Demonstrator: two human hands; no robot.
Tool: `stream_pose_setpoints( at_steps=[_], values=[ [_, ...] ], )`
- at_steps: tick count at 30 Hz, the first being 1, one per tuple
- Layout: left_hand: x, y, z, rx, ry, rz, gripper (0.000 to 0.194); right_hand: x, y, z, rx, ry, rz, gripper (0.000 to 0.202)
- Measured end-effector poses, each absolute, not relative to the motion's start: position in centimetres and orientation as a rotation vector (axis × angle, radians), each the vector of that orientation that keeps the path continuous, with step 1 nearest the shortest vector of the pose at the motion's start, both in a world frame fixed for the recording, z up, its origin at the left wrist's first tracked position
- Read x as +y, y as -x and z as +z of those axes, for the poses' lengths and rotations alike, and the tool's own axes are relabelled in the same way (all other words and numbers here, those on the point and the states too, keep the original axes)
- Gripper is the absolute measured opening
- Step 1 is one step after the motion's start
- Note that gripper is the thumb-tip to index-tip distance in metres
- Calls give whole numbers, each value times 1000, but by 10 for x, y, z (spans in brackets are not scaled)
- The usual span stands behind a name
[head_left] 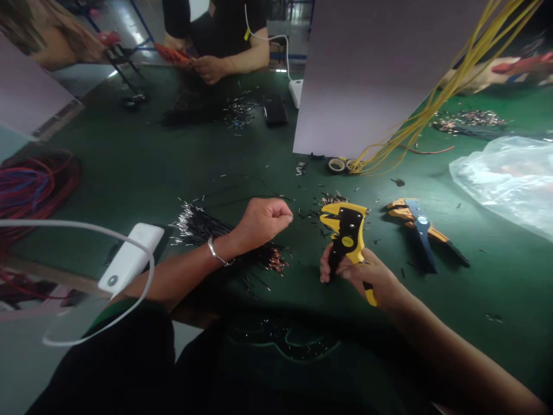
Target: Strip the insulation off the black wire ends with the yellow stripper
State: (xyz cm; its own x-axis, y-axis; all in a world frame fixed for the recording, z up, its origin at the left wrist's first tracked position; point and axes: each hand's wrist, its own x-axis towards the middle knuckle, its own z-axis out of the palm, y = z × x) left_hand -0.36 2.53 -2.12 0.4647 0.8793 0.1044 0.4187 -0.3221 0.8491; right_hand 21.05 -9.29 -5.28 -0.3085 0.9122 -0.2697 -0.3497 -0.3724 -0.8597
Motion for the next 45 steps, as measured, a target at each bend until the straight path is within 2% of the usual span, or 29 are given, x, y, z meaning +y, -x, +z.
stream_pose_setpoints(
  at_steps=[9,18,29,45],
  values=[
    [17,3,-21,1048,-2149,782,16,-93,-210,-53,-876,876,1866,30],
    [12,2,-17,1003,-2070,778,14,-90,-210,-63,-874,806,1904,35],
    [11,1,-14,1002,-2093,880,15,-92,-205,-65,-922,883,1866,36],
    [4,-4,-20,1060,-2040,892,14,-84,-193,-40,-934,1060,1707,31]
  ],
)
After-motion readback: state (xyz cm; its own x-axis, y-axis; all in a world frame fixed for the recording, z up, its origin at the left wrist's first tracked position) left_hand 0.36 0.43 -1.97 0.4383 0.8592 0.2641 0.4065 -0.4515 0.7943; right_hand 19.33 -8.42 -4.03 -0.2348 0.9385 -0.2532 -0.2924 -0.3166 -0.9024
